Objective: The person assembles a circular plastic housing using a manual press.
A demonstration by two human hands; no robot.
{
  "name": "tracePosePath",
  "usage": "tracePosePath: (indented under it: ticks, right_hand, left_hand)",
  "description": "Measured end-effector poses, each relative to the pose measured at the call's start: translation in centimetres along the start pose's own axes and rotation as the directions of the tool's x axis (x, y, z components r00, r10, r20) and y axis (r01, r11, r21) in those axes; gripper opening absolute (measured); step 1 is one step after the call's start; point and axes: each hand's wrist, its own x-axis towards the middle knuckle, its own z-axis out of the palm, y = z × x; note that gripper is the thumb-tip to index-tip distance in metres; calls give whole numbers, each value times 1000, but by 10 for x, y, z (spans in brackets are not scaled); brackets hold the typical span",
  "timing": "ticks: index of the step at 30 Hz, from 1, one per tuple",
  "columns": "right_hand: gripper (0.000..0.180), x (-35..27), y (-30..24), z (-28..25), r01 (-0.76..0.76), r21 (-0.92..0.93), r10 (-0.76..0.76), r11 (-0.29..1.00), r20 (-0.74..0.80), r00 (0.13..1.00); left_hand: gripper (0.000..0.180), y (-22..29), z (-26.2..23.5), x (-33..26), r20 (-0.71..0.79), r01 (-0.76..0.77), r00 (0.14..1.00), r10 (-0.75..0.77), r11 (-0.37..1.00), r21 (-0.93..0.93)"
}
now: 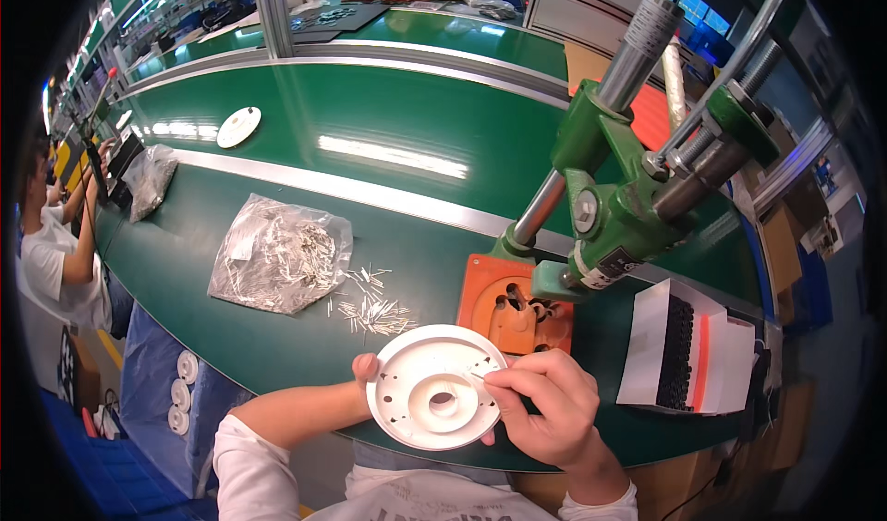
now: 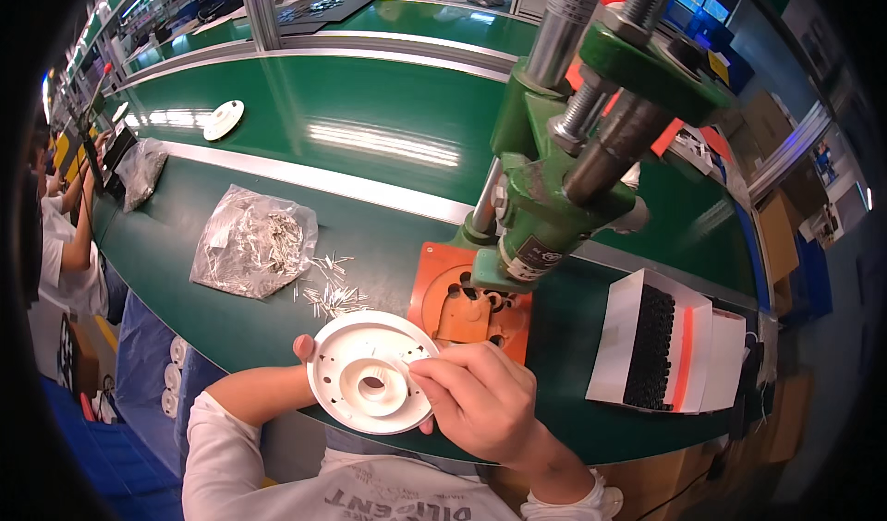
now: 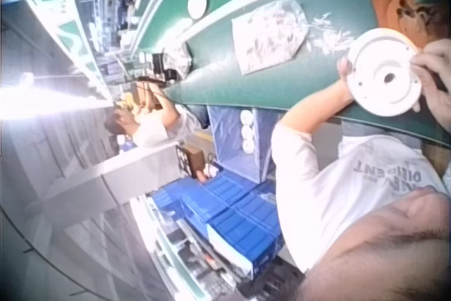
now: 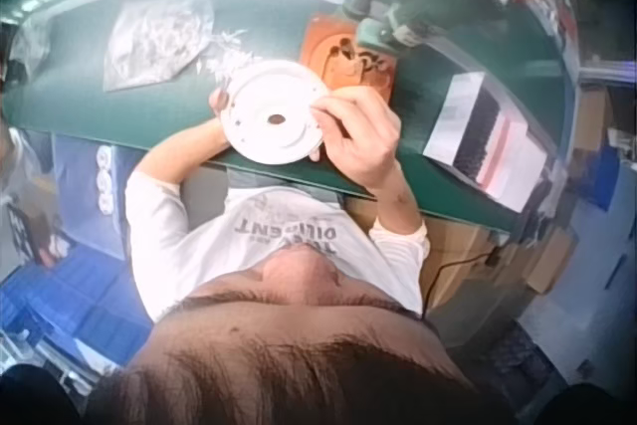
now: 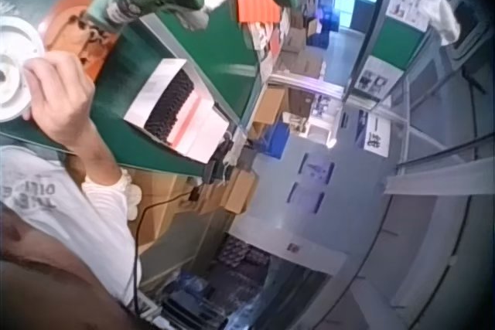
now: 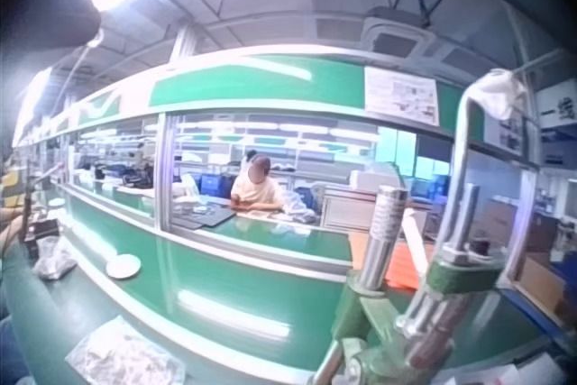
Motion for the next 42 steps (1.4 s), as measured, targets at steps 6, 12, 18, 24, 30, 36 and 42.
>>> tracePosePath:
  ticks: [6, 12, 18, 24, 30, 36, 42]
  right_hand:
    - [22, -3, 1, 2, 27, -71, -27, 997, 6, 1000]
    - [22, -4, 2, 1, 25, -81, -24, 996, 10, 1000]
    - [31, -2, 0, -9, 121, -172, -105, 978, 100, 989]
    - [30, 4, 3, -23, 110, -93, -83, 990, 256, 963]
    - [37, 5, 9, -25, 95, -77, -63, 992, 347, 936]
    - [32, 15, 1, -28, -26, -100, 67, 995, 428, 901]
    - [18, 37, 11, 7, -297, 48, 276, 954, 256, 927]
  left_hand:
    - [155, -6, -6, 1, 178, -117, 976, 128, 991, -71]
    - [149, -5, -5, -6, 42, -77, 996, 78, 997, -31]
    - [141, -22, -48, -33, -99, 15, 995, -12, 1000, 25]
    - [134, -33, -59, -47, -250, 96, 966, -74, 992, 76]
    - [131, -8, -1, -3, -2, 74, 997, -74, 996, 58]
    - [133, -6, 1, -31, 10, 30, 999, -30, 999, 44]
    - [135, -14, 4, -35, 39, 10, 999, -12, 999, 34]
